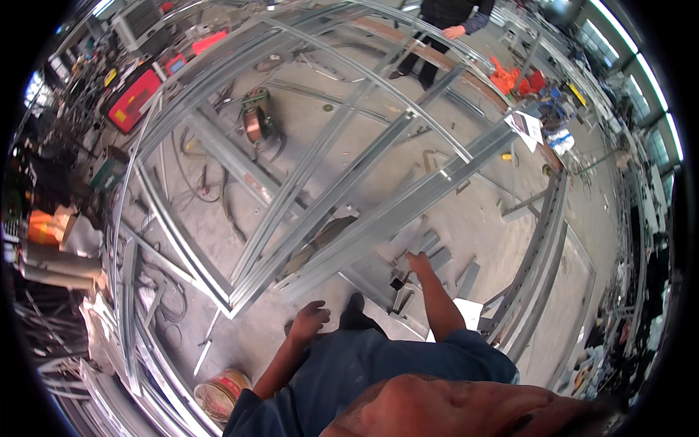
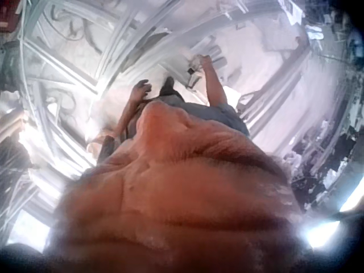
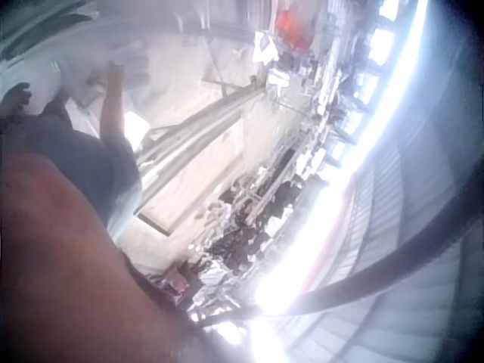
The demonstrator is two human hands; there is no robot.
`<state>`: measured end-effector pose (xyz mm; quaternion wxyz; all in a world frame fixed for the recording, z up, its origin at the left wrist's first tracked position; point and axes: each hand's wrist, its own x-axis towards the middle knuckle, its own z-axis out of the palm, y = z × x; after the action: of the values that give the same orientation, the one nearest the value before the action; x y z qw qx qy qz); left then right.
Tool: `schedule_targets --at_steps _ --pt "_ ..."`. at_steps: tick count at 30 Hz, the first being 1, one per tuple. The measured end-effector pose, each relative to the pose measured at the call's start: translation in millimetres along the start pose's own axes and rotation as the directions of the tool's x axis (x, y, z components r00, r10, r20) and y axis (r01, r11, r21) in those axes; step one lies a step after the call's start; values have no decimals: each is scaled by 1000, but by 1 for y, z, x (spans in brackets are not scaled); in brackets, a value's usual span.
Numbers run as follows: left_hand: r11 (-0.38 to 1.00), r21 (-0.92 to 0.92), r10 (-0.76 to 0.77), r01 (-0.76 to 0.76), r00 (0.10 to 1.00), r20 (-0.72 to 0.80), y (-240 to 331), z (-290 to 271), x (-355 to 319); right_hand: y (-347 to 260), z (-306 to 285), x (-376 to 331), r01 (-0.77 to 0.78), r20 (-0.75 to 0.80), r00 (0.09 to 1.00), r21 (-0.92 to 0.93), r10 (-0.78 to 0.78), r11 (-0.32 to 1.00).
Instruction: The person uses an angle grinder to cut metal frame pieces in a workshop. They repeatedly position the frame, cut sections, and place the cut pieces on the floor.
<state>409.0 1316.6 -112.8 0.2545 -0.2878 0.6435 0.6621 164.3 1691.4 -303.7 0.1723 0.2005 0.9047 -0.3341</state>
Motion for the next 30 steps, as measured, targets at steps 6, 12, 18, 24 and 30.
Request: schedule_targets --at_steps 6,12,18,24,30 --pt "990 6 143 -143 988 -61 -50 -81 -44 -105 -21 -92 299 -416 858 -74 -303 951" --pt "984 32 178 -175 967 -181 -136 -200 -123 -216 76 -253 568 -369 808 274 -460 776" --pt "994 -58 44 -93 822 -567 -214 -326 -223 -294 242 -367 774 -120 620 258 -776 578" --pt "924 -318 -95 -213 677 -730 -254 -396 -265 -378 344 -446 803 155 532 220 -832 554" --pt "903 -343 -65 -258 707 -704 -245 -469 -239 -436 438 -469 833 146 480 234 -865 502"
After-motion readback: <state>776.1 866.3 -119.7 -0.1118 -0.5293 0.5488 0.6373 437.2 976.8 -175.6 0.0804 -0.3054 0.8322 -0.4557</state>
